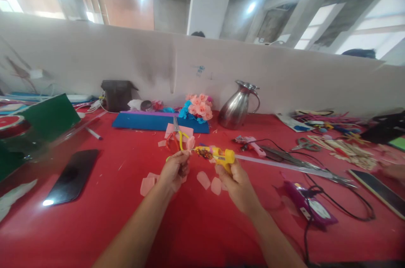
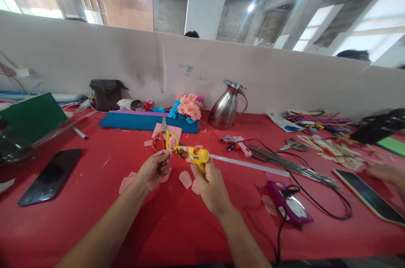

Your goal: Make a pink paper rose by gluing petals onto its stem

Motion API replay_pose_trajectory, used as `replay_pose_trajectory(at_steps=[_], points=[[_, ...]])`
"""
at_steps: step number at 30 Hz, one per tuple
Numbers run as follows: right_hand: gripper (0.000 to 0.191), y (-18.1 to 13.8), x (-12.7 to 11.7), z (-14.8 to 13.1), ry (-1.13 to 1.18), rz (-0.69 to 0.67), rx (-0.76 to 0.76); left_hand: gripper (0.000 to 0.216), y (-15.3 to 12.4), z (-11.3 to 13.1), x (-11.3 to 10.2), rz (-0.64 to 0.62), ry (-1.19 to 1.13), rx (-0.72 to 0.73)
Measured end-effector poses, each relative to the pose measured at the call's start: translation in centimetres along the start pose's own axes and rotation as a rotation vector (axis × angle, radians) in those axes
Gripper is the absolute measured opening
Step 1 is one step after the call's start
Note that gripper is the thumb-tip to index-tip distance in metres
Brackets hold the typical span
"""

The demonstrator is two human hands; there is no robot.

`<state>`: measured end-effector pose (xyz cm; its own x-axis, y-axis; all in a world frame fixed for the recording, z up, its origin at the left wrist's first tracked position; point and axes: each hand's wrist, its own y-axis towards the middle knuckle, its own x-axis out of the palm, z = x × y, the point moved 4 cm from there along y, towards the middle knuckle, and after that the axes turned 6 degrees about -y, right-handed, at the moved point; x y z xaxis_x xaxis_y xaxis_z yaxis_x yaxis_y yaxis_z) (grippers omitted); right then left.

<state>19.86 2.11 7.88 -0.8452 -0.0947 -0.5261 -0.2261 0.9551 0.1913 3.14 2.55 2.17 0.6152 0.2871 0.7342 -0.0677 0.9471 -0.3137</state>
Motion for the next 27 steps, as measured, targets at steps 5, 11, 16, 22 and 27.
replay_pose_trajectory(at_steps=[5,11,16,22,27], points=[[0.020,0.07,-0.21,0.14,-0.003,0.021,0.003,0.023,-0.04,0.01,0.10,-0.024,-0.004,-0.003],[0.020,-0.06,-0.32,-0.02,-0.017,0.033,0.026,0.020,-0.24,0.25,0.21,-0.009,-0.002,0.018],[0.023,0.14,0.03,0.08,-0.006,-0.001,0.021,0.021,-0.18,0.15,0.21,-0.019,-0.011,0.011],[0.024,0.32,0.34,-0.53,-0.009,-0.006,0.024,0.022,0.01,-0.06,0.00,-0.018,-0.013,0.000],[0.024,0.42,0.42,-0.62,-0.016,0.005,0.001,0.022,-0.10,0.01,0.19,-0.012,-0.005,-0.008]])
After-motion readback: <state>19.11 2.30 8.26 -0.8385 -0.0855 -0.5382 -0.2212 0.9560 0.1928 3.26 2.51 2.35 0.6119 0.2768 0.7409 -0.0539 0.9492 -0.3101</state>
